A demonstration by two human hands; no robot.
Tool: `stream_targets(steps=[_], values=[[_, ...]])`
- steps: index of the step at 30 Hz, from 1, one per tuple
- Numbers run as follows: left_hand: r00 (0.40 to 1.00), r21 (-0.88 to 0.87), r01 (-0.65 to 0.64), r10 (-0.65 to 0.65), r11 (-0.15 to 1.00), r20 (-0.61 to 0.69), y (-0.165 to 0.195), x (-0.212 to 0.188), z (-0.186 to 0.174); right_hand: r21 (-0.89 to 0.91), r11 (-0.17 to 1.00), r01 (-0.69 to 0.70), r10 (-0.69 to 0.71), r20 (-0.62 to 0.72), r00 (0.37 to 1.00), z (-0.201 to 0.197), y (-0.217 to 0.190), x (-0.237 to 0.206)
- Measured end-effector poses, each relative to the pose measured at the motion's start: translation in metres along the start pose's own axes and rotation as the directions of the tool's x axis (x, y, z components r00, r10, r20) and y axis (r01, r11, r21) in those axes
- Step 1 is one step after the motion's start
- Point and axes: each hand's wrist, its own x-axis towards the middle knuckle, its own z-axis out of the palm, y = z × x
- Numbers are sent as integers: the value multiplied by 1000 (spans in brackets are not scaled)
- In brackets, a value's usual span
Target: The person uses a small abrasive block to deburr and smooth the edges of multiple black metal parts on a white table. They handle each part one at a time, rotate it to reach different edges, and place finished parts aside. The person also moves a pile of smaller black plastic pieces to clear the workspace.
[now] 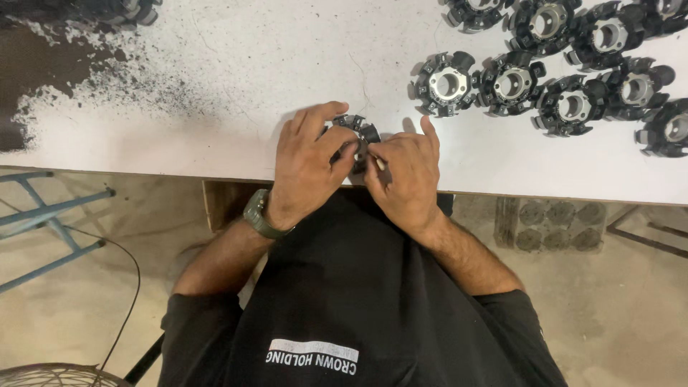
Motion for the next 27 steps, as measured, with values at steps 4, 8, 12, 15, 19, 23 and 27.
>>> stream_targets(steps=[4, 8, 12, 15, 19, 23, 27], values=[[998, 13, -46, 47, 999, -45, -1, 0, -6, 16, 999, -32, 32, 7, 999, -3, -8, 9], [998, -50, -53, 52, 997, -26, 0, 1, -1, 61, 997, -50, 48, 33, 998, -4, -7, 11], [997, -70, -19, 14, 997, -75, -2, -1, 4, 90, 994, -68, 65, 42, 997, -3, -7, 10], [998, -64, -12, 8, 998, -70, -5, -2, 8, 112, 991, -79, 74, 45, 996, -4, -7, 8], [996, -45, -8, 3, 999, -92, -7, -2, 13, 115, 993, -38, 34, 32, 999, -4, -5, 6], [995, -30, -9, 7, 1000, -95, -8, -6, 16, 75, 997, 15, -18, 28, 999, -1, -5, 3], [993, -17, -8, 6, 1000, -114, -11, -7, 20, -7, 999, 42, -42, 25, 999, 4, -7, 4]])
